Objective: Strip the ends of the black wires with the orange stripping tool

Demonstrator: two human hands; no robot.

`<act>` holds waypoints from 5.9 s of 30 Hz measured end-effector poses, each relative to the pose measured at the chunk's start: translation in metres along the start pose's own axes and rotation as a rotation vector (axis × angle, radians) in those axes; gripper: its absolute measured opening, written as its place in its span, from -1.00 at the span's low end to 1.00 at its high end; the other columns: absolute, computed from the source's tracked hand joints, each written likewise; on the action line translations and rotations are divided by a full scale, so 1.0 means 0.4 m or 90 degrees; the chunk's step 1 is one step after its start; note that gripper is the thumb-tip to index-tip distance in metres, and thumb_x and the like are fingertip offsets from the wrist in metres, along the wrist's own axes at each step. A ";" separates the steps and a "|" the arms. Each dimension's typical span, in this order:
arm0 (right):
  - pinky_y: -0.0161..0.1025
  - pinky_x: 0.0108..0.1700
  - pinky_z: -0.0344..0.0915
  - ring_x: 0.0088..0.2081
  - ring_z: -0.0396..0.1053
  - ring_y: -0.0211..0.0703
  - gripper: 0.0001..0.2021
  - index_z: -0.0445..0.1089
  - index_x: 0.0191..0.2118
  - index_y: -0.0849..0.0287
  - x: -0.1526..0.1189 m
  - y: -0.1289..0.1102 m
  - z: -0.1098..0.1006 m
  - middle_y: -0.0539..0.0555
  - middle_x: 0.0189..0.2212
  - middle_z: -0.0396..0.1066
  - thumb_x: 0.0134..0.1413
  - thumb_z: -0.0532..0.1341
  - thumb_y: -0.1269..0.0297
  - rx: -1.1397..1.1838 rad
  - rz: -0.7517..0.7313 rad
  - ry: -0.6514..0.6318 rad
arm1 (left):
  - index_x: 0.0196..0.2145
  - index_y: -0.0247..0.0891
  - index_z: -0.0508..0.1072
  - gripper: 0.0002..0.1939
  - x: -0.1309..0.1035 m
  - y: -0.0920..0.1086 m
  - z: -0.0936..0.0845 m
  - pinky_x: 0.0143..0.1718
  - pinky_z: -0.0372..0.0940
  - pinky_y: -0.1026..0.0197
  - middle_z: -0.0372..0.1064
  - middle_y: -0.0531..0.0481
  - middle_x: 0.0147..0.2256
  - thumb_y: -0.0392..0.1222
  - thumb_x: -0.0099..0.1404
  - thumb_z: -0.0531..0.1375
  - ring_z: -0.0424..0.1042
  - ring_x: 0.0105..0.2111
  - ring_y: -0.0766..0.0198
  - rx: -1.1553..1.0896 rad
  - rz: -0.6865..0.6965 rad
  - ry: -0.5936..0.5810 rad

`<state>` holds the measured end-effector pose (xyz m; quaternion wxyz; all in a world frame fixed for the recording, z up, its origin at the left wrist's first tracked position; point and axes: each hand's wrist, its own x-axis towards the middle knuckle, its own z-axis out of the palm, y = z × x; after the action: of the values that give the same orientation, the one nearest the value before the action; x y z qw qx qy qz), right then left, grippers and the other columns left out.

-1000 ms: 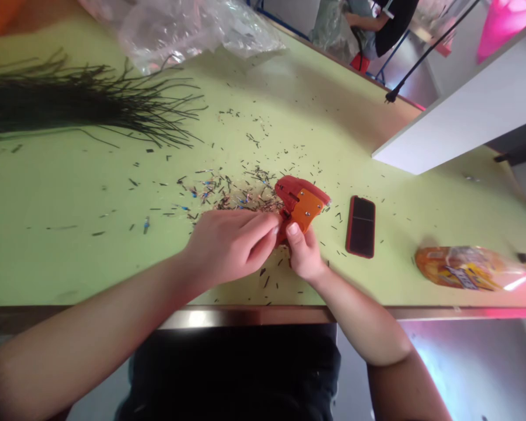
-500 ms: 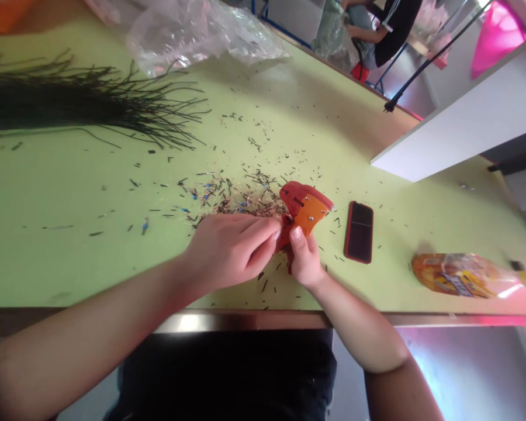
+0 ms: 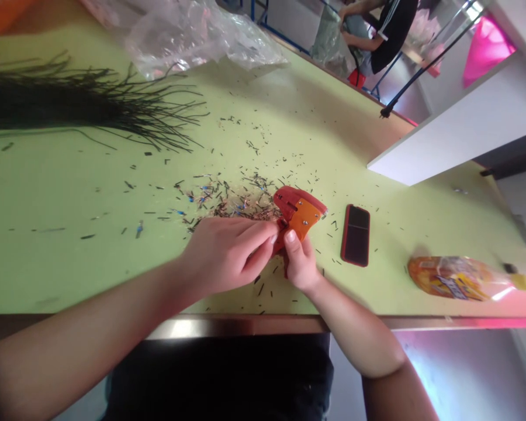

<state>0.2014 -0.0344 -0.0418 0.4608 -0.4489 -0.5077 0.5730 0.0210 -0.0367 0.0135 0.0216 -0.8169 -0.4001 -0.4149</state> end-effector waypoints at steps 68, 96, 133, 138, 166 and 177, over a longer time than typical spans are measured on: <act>-0.23 -0.29 0.53 -0.36 0.58 -0.12 -0.38 0.48 -0.14 0.23 0.072 -0.083 -0.102 0.11 -0.38 0.54 0.30 0.15 -0.35 0.160 0.208 -0.460 | -0.06 -0.19 0.30 -0.87 0.023 -0.100 -0.024 -0.40 0.16 0.19 0.48 0.08 -0.47 -0.20 0.55 -0.02 0.43 -0.48 0.23 0.017 -0.230 -0.267; -0.32 -0.65 0.15 -0.71 0.12 -0.32 -0.38 0.20 -0.54 0.10 0.016 -0.042 0.027 -0.15 -0.72 0.14 0.16 0.27 -0.37 0.108 0.087 -0.171 | -0.12 -0.17 0.39 -0.78 0.014 -0.111 -0.013 -0.45 0.11 0.20 0.42 0.07 -0.52 -0.14 0.55 -0.03 0.36 -0.55 0.24 0.059 -0.267 -0.217; 0.03 -0.13 0.56 -0.02 0.53 0.16 -0.47 0.46 -0.08 0.04 0.013 -0.028 -0.008 0.18 -0.21 0.53 0.24 0.16 -0.34 0.177 0.013 -0.140 | -0.15 -0.22 0.48 -0.87 -0.002 -0.015 -0.011 -0.53 0.18 0.25 0.57 0.09 -0.47 -0.32 0.49 0.13 0.44 -0.57 0.37 0.034 -0.011 0.027; 0.08 -0.17 0.56 -0.02 0.54 0.22 -0.38 0.42 -0.08 0.00 0.010 -0.016 0.001 0.18 -0.22 0.56 0.08 0.20 -0.46 0.135 0.036 -0.074 | -0.15 -0.19 0.47 -0.87 -0.003 -0.010 -0.007 -0.54 0.16 0.24 0.58 0.11 -0.46 -0.33 0.48 0.13 0.45 -0.57 0.36 0.046 -0.004 0.023; -0.22 -0.62 0.17 -0.66 0.07 -0.22 -0.38 0.23 -0.54 0.05 0.005 -0.053 0.018 -0.09 -0.71 0.07 0.21 0.17 -0.42 0.122 -0.007 -0.064 | -0.11 -0.19 0.42 -0.85 -0.005 0.001 -0.006 -0.51 0.27 0.26 0.56 0.13 -0.47 -0.38 0.44 0.13 0.45 -0.58 0.38 -0.044 0.039 0.050; -0.14 -0.31 0.53 -0.48 0.39 -0.18 -0.31 0.48 -0.25 0.18 0.074 -0.095 -0.069 0.02 -0.51 0.36 0.17 0.14 -0.49 0.282 0.153 -0.317 | 0.00 -0.23 0.34 -0.83 0.007 -0.061 -0.015 -0.56 0.16 0.32 0.32 0.19 -0.52 -0.28 0.57 -0.01 0.27 -0.62 0.43 -0.268 -0.203 0.018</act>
<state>0.2260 0.0017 -0.0074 0.3388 -0.2413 -0.4116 0.8109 0.0018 -0.0206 0.0121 -0.2090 -0.7243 -0.4280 -0.4985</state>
